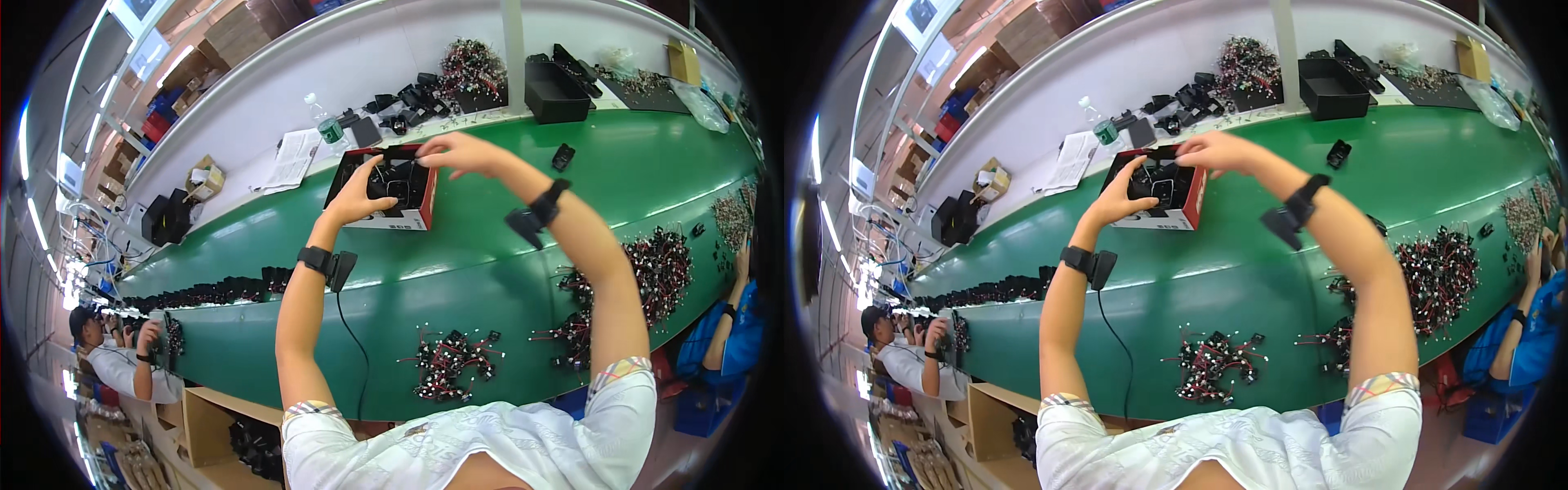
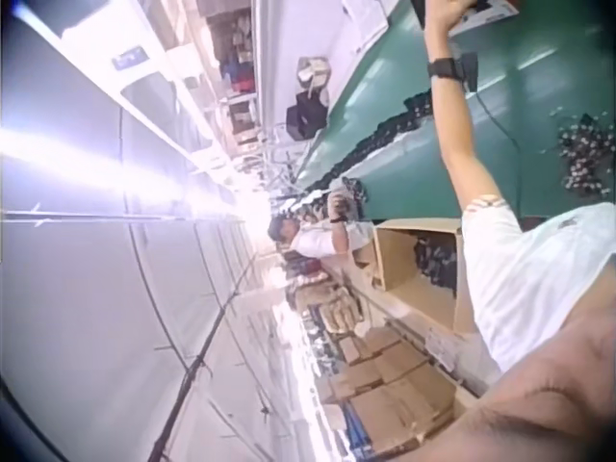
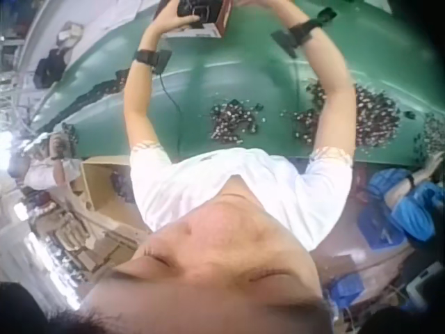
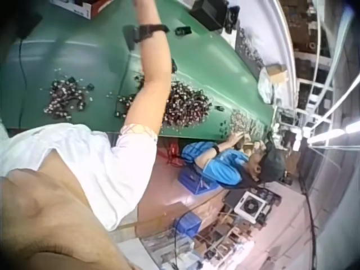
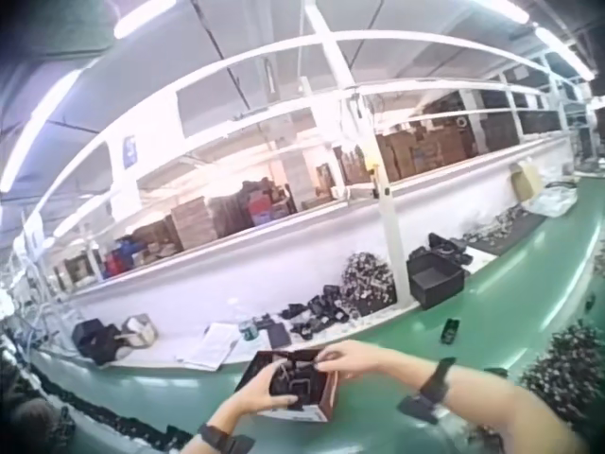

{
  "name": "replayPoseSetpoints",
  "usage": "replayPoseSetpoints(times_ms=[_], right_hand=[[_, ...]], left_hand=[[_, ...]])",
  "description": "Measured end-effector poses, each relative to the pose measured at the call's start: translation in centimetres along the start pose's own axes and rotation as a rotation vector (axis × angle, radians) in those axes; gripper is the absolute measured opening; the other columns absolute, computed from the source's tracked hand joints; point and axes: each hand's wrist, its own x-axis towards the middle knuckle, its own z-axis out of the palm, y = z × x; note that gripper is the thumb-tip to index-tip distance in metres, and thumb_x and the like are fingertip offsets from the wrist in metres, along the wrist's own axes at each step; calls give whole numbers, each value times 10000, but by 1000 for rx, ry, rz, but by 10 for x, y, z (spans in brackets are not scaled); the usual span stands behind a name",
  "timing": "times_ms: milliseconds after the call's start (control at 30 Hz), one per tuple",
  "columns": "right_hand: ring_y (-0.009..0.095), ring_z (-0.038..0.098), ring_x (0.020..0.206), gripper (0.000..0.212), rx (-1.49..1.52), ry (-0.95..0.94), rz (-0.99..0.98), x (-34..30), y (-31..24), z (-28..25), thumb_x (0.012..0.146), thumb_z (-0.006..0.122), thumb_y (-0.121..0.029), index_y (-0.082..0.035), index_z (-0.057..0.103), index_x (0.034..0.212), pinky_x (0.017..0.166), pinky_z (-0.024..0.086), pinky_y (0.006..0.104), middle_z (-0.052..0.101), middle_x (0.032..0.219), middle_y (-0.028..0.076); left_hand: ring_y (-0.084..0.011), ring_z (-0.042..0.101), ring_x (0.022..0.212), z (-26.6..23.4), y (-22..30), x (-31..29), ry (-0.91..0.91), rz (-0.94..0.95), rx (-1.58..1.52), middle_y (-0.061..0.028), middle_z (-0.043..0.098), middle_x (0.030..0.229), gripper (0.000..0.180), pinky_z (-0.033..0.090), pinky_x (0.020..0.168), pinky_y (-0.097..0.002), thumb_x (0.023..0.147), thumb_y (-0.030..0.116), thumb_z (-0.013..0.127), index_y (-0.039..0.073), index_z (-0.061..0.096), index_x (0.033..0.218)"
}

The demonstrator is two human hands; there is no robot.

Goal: Assembling electronic components by inserting circuit boards and wiring into plastic housings at a factory workbench.

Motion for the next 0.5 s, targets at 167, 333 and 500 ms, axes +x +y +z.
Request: replayPoseSetpoints(times_ms=[167, 333, 500], right_hand=[[255, 664, 716, 375, -812, 34, 396, -111, 78, -131, 644, 748, -341, -34, 709, 856, 635, 539, 379, 699, 830, 127], [305, 659, 892, 527, -1125, -283, 813, -181, 115, -116, 610, 801, -350, -53, 677, 1027, 772, 531, 384, 680, 979, 163], [347, 626, 976, 678, -931, -257, 842, -176, 120, -129, 563, 837, -372, -67, 625, 1130, 836, 511, 402, 663, 1028, 182]], left_hand=[[-385, 376, 1268, 36, -18, 2, 105, 98, 326, -189, 434, 1354, 775, 313, 1039, -483, 779, 478, 657, 85, 367, 1381], [-378, 344, 1273, 62, -15, 4, 165, -27, 585, -145, 464, 1342, 683, 261, 998, -547, 826, 613, 512, 160, 460, 1335], [-394, 248, 1340, 77, -19, 8, 493, 122, 663, -159, 398, 1382, 650, 144, 1069, -581, 834, 483, 565, 87, 444, 1335]])
